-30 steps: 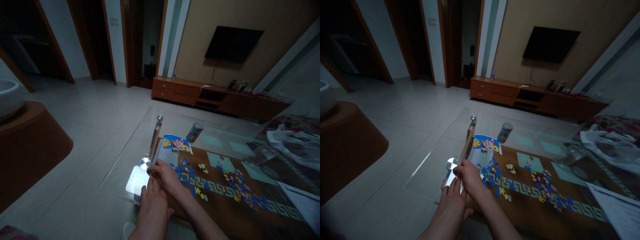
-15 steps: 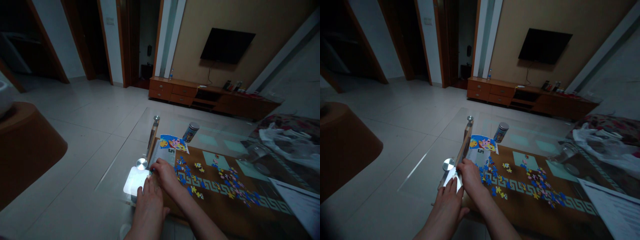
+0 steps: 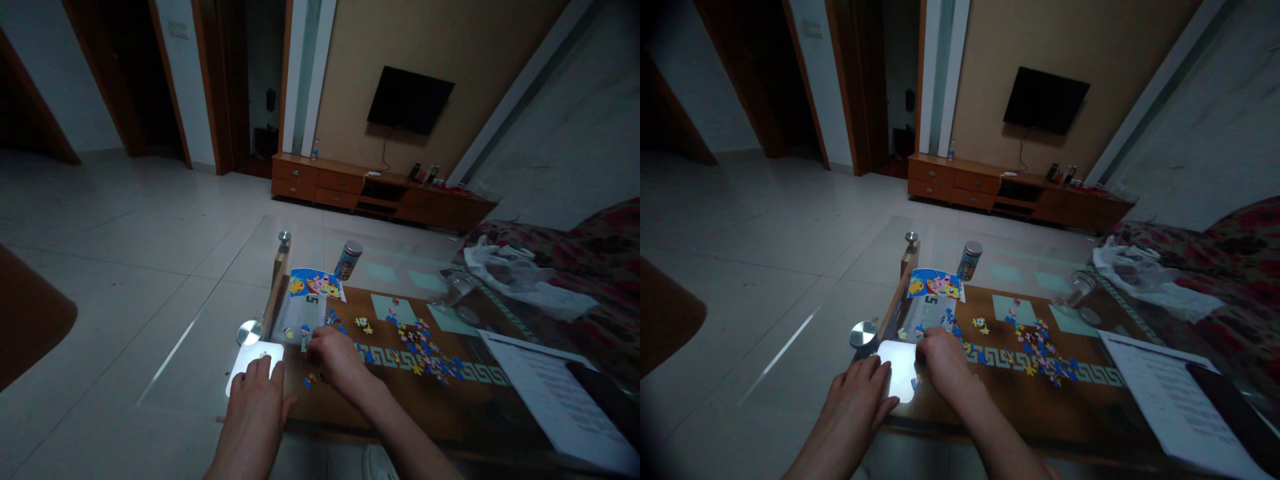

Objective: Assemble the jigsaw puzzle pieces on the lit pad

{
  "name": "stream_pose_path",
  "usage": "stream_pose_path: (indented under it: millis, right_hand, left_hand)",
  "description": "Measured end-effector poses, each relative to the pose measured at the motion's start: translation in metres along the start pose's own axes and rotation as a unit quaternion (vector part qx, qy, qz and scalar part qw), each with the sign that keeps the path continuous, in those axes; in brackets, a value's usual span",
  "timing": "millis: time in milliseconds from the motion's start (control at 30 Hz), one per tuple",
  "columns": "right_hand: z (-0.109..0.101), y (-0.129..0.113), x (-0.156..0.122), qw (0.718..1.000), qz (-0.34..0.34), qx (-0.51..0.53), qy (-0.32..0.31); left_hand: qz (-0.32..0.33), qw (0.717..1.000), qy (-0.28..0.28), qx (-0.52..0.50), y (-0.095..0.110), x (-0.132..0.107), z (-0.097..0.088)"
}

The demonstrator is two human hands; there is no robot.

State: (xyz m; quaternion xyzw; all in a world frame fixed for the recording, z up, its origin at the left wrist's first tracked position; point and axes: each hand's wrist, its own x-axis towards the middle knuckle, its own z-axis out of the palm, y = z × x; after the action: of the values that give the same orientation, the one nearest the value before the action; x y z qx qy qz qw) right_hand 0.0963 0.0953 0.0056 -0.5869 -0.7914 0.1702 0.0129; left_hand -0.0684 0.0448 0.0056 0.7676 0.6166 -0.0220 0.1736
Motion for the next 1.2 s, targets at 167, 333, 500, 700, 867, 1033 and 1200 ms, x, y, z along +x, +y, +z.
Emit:
stream_pose_path:
  millis: [167, 333, 500, 700, 867, 1033, 1200]
  right_hand:
    - [-0.022, 0.046, -0.01, 0.992, 0.096, -0.042, 0.074]
    - [-0.019, 0.069, -0.016, 0.984, 0.153, -0.075, 0.044]
    - [-0.01, 0.057, -0.015, 0.982, 0.161, -0.08, 0.048]
    - [-0.01, 0.05, -0.011, 0.982, 0.168, -0.07, 0.049]
    - [-0.01, 0.052, -0.008, 0.983, 0.171, -0.052, 0.045]
    - [-0.009, 0.046, -0.008, 0.988, 0.145, -0.013, 0.057]
    - [-0.002, 0.026, 0.0, 0.99, 0.042, 0.073, 0.116]
  left_hand:
    - [0.013, 0.999, 0.039, -0.035, 0.004, 0.001, 0.003]
    - [0.077, 0.992, 0.025, -0.092, 0.029, -0.008, 0.018]
    - [0.137, 0.984, -0.025, -0.114, 0.052, -0.016, 0.038]
    - [0.135, 0.985, -0.046, -0.096, 0.058, -0.015, 0.042]
    - [0.128, 0.985, -0.045, -0.104, 0.058, -0.016, 0.04]
    - [0.123, 0.985, -0.053, -0.11, 0.058, -0.018, 0.037]
    - [0.133, 0.979, -0.103, -0.118, 0.059, -0.022, 0.019]
